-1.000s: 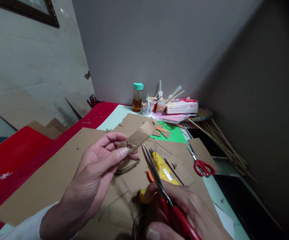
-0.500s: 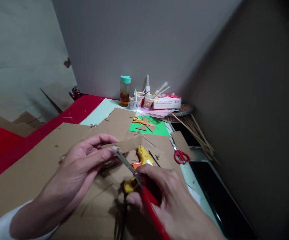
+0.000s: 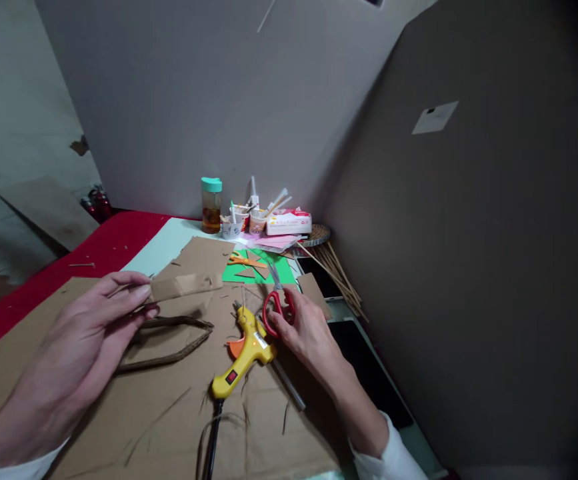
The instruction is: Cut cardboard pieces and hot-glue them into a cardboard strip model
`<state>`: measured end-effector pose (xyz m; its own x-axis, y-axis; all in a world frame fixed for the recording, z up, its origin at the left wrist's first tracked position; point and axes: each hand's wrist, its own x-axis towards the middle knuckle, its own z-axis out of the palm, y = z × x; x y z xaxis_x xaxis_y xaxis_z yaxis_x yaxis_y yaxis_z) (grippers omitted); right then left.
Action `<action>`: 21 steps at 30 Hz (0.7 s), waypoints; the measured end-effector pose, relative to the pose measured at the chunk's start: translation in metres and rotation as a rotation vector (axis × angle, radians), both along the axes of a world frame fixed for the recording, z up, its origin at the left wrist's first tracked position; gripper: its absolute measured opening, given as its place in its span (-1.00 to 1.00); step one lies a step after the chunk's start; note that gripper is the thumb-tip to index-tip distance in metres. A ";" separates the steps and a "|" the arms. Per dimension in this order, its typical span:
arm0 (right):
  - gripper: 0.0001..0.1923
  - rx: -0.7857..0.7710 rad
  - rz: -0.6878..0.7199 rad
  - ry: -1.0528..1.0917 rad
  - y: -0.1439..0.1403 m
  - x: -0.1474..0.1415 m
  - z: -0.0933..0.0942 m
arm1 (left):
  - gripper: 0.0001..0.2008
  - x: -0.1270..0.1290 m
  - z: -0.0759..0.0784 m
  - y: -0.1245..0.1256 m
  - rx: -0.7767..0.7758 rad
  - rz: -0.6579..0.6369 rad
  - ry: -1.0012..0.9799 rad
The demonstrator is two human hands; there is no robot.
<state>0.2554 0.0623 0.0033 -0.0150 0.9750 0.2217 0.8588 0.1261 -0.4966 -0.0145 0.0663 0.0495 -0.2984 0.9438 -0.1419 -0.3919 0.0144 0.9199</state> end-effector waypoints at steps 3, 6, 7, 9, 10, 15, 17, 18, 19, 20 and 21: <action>-0.65 -0.004 -0.052 -0.101 0.009 0.007 -0.009 | -0.82 0.004 0.003 -0.004 -0.028 -0.007 0.018; -0.64 -0.002 -0.092 -0.190 0.019 0.010 -0.015 | -0.78 0.008 0.002 -0.007 -0.049 -0.050 0.012; -0.64 -0.004 -0.100 -0.216 0.023 0.011 -0.016 | -0.76 0.008 0.002 -0.008 -0.054 -0.070 0.011; -0.64 -0.014 -0.110 -0.264 0.030 0.009 -0.018 | -0.72 0.009 0.000 -0.009 -0.052 -0.105 0.005; -0.64 -0.019 -0.114 -0.288 0.033 0.008 -0.019 | -0.70 0.010 -0.001 -0.009 -0.049 -0.118 0.002; -0.65 -0.001 -0.130 -0.418 0.046 0.001 -0.022 | -0.62 0.009 -0.006 -0.008 -0.008 -0.157 0.008; -0.66 0.021 -0.121 -0.462 0.047 0.000 -0.022 | -0.56 0.009 -0.009 -0.007 0.029 -0.159 0.011; -0.66 0.034 -0.114 -0.479 0.047 0.001 -0.023 | -0.53 0.009 -0.010 -0.007 0.047 -0.150 0.016; -0.67 0.048 -0.105 -0.493 0.047 0.002 -0.023 | -0.51 0.009 -0.011 -0.007 0.065 -0.146 0.023; -0.66 0.063 -0.095 -0.504 0.047 0.003 -0.024 | -0.49 0.009 -0.011 -0.008 0.082 -0.138 0.029; -0.66 0.077 -0.086 -0.514 0.048 0.005 -0.024 | -0.48 0.009 -0.010 -0.008 0.099 -0.131 0.035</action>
